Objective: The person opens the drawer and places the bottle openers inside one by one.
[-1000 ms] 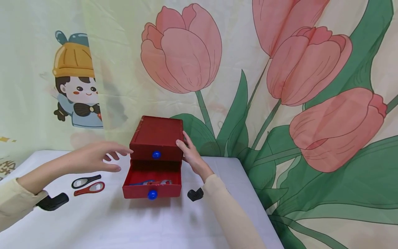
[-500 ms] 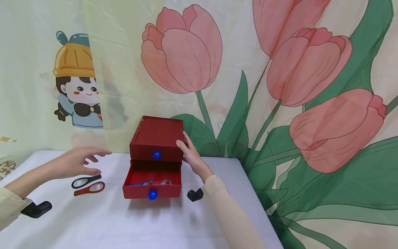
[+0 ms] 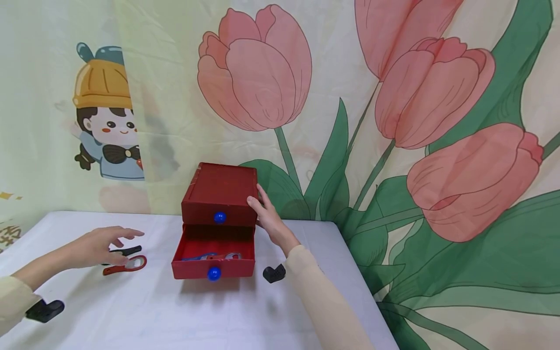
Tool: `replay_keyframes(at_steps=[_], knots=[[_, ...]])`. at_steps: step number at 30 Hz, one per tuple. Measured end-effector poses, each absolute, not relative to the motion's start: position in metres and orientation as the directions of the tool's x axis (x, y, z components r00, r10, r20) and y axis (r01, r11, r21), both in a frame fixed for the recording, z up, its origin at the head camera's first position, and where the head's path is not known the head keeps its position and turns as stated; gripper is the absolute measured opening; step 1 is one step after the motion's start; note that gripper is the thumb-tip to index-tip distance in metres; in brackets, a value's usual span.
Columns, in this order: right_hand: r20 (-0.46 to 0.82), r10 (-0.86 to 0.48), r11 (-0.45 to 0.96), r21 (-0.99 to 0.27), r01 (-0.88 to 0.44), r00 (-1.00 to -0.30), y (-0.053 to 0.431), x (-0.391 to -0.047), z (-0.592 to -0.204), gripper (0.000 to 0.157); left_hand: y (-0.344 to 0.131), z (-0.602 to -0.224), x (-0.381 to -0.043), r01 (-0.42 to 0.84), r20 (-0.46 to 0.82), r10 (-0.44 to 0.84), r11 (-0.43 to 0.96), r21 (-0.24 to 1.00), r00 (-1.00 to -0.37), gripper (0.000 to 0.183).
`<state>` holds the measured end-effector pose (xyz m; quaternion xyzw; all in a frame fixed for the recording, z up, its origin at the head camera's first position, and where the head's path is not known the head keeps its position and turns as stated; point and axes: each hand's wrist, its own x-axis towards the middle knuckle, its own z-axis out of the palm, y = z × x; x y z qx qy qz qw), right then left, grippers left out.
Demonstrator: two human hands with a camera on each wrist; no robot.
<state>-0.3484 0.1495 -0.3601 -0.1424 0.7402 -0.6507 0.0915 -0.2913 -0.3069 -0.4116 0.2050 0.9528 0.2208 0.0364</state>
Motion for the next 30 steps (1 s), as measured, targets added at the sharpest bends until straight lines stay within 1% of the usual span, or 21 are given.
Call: replay_keyframes(at_steps=[7,13,21,25,30], knots=[[0.043,-0.326,0.123,-0.989,-0.087,-0.944,0.149,-0.346,-0.361,0.08,-0.32,-0.434,-0.296,0.357,-0.022,0.409,0.818,0.45,-0.912,0.07],[0.052,-0.326,0.124,-0.988,-0.097,-0.944,0.149,-0.347,-0.361,0.08,-0.327,-0.449,-0.299,0.378,-0.016,0.421,0.829,0.413,-0.907,0.07],[0.048,-0.327,0.128,-0.987,-0.095,-0.944,0.149,-0.347,-0.361,0.079,-0.327,-0.454,-0.297,0.407,0.01,0.434,0.836,0.369,-0.901,0.067],[0.046,-0.322,0.118,-0.989,-0.089,-0.945,0.149,-0.347,-0.362,0.077,-0.325,-0.456,-0.296,0.434,0.04,0.448,0.835,0.338,-0.893,0.063],[0.051,-0.318,0.114,-0.989,-0.092,-0.947,0.149,-0.348,-0.363,0.075,-0.322,-0.46,-0.294,0.441,0.043,0.456,0.826,0.351,-0.889,0.056]])
